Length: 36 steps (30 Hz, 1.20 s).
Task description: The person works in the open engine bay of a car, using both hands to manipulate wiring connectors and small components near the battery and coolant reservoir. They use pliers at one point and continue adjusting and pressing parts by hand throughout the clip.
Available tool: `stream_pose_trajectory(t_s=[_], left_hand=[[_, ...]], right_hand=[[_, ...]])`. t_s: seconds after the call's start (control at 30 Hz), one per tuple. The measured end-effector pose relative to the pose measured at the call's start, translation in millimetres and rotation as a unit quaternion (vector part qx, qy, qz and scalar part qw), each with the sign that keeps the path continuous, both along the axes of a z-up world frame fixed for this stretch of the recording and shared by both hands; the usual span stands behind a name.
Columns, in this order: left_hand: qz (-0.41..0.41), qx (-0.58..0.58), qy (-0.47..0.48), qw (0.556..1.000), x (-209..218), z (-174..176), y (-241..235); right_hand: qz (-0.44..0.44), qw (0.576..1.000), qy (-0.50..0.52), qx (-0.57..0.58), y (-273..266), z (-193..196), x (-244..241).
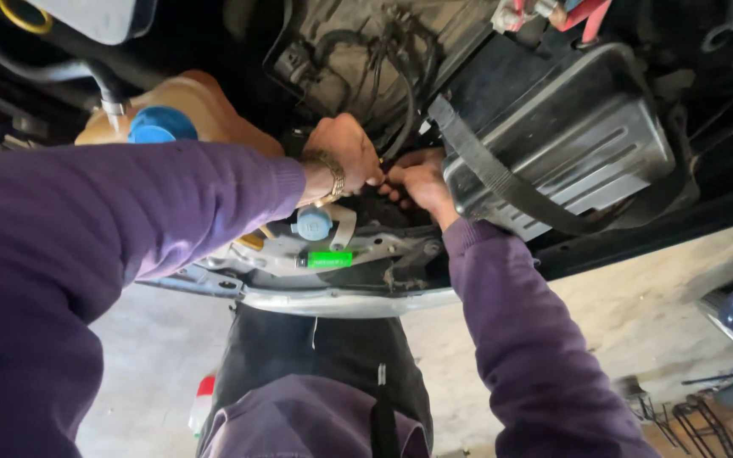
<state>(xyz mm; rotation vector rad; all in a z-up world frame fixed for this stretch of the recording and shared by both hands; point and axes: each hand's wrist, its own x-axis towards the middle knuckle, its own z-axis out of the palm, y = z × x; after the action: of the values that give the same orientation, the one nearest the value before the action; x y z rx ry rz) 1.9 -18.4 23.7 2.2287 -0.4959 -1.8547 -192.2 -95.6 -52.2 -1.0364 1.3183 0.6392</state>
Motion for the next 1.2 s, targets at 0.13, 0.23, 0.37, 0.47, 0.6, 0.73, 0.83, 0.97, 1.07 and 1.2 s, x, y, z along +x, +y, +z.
stream_pose_trajectory(t_s=[0.13,0.23,0.37,0.47,0.6,0.73,0.83,0.97,1.07,1.2], left_hand=[[-0.017,-0.008,0.040,0.999,1.1,-9.2,0.8],[-0.037,-0.031,0.056,0.997,-0.3,-7.9,6.0],[-0.092,-0.014,0.019,0.995,-5.1,-6.4,-1.4],[-0.078,0.009,0.039,0.996,-4.3,-10.8,0.8],[0.019,0.077,0.086,0.993,3.6,1.5,-4.2],[0.058,0.090,0.089,0.990,-2.5,-8.4,4.9],[0.055,0.077,0.090,0.991,0.9,-11.8,2.7],[0.047,0.063,0.099,0.992,-0.4,-12.8,3.5],[0.048,0.095,0.080,0.991,2.8,-5.6,-4.0],[0.044,0.069,0.074,0.994,-0.2,-5.8,6.4]], right_hand=[[0.034,0.999,-0.007,-0.029,-2.0,-11.9,-2.4],[0.024,0.999,0.022,-0.021,2.9,-22.4,-10.2],[0.011,0.997,0.082,-0.003,0.2,-20.3,4.5],[0.050,0.994,0.093,0.018,6.7,-32.6,-3.4],[0.056,0.992,0.109,0.019,-0.6,-24.3,5.4],[-0.020,0.993,0.079,0.087,-1.5,-10.7,11.5],[-0.024,0.992,0.061,0.105,-4.1,-11.2,15.0],[-0.038,0.990,0.059,0.122,-6.0,-1.0,18.0],[-0.011,0.994,0.090,0.064,-7.9,1.9,22.2],[-0.022,0.990,0.105,0.090,-3.1,-4.6,18.3]])
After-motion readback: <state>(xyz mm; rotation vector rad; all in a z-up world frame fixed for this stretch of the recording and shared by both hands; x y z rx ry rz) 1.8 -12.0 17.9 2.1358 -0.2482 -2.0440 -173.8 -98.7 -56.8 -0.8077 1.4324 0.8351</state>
